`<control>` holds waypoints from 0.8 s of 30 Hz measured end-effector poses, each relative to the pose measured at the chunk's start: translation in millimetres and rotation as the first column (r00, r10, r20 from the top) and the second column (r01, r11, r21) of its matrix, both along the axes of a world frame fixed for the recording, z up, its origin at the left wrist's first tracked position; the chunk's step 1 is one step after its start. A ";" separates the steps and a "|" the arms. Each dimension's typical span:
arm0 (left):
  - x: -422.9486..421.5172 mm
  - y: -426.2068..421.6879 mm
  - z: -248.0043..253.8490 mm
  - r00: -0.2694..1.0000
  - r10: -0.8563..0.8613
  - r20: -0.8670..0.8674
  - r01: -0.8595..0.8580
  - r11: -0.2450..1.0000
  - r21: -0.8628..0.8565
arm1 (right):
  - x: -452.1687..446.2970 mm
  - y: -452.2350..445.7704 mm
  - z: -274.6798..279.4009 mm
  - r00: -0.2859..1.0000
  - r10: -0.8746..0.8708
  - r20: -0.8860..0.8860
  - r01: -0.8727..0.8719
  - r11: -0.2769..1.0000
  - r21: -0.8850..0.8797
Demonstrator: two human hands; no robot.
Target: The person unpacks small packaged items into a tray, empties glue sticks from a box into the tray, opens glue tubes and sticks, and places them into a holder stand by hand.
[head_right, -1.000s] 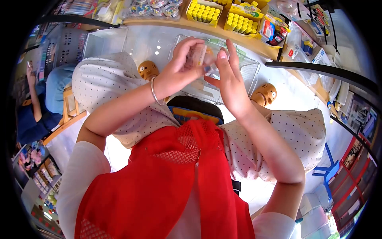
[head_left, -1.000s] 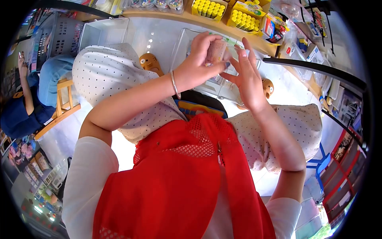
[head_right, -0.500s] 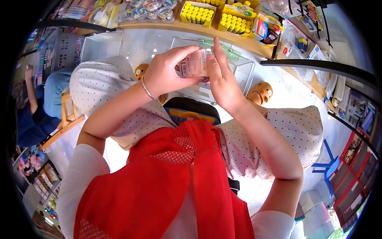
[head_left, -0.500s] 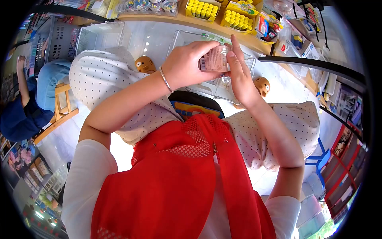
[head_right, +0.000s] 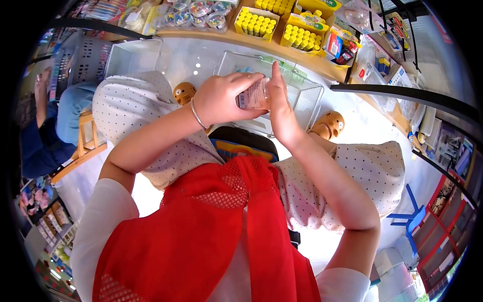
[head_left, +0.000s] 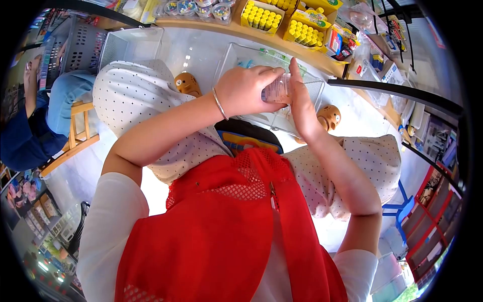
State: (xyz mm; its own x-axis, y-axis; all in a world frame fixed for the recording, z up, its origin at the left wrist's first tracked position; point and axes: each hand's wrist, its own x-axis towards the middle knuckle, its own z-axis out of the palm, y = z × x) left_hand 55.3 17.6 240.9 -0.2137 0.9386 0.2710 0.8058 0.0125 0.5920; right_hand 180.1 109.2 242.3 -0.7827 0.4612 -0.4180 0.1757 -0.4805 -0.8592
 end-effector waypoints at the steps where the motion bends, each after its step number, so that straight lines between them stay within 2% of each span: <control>1: -1.7 0.2 -1.7 1.000 -0.002 0.012 0.002 1.000 -0.003 | -2.1 0.0 4.8 0.999 -0.024 0.040 0.024 1.000 -0.007; 5: -12.0 1.2 5.5 0.990 0.027 0.136 -0.023 0.999 -0.033 | 0.6 32.4 2.4 0.990 0.031 -0.136 -0.086 0.903 -0.421; 8: -21.1 4.6 3.2 0.903 0.092 0.420 -0.070 0.995 -0.068 | -2.8 39.8 12.9 0.990 0.034 -0.139 -0.072 0.957 -0.280; 9: -22.4 5.4 2.6 0.833 0.103 0.543 -0.070 0.994 -0.081 | -4.8 36.1 19.1 0.994 0.029 -0.104 -0.049 0.980 -0.191; 12: -27.5 2.0 9.3 0.933 0.012 0.359 -0.003 1.000 -0.025 | -3.0 37.7 23.5 0.987 0.130 -0.097 -0.138 0.987 -0.079; 13: -28.9 -0.4 5.1 0.947 -0.081 0.312 0.088 0.996 -0.009 | -2.1 39.1 17.3 0.983 0.145 -0.112 -0.149 0.989 -0.026; 16: -22.8 1.5 -4.5 0.682 -0.153 0.715 0.194 0.981 0.025 | 0.1 44.2 20.2 0.971 0.231 -0.060 -0.236 0.968 -0.088; 17: -19.4 3.6 -3.4 0.498 -0.150 0.854 0.232 0.972 0.035 | -1.0 45.6 25.2 0.979 0.199 -0.043 -0.203 0.969 -0.142; 20: -22.1 14.6 -6.8 0.336 -0.148 0.930 0.222 0.972 0.075 | -4.2 50.0 39.0 0.981 0.129 -0.145 -0.122 0.991 0.056; 21: -25.6 17.0 -2.9 0.231 -0.149 0.961 0.231 0.968 0.094 | -3.3 55.0 35.2 0.968 0.200 -0.152 -0.172 0.969 0.179; 24: -30.5 22.1 4.5 0.186 -0.098 0.978 0.246 0.968 0.050 | -3.8 58.8 34.5 0.966 0.254 -0.046 -0.202 0.857 0.474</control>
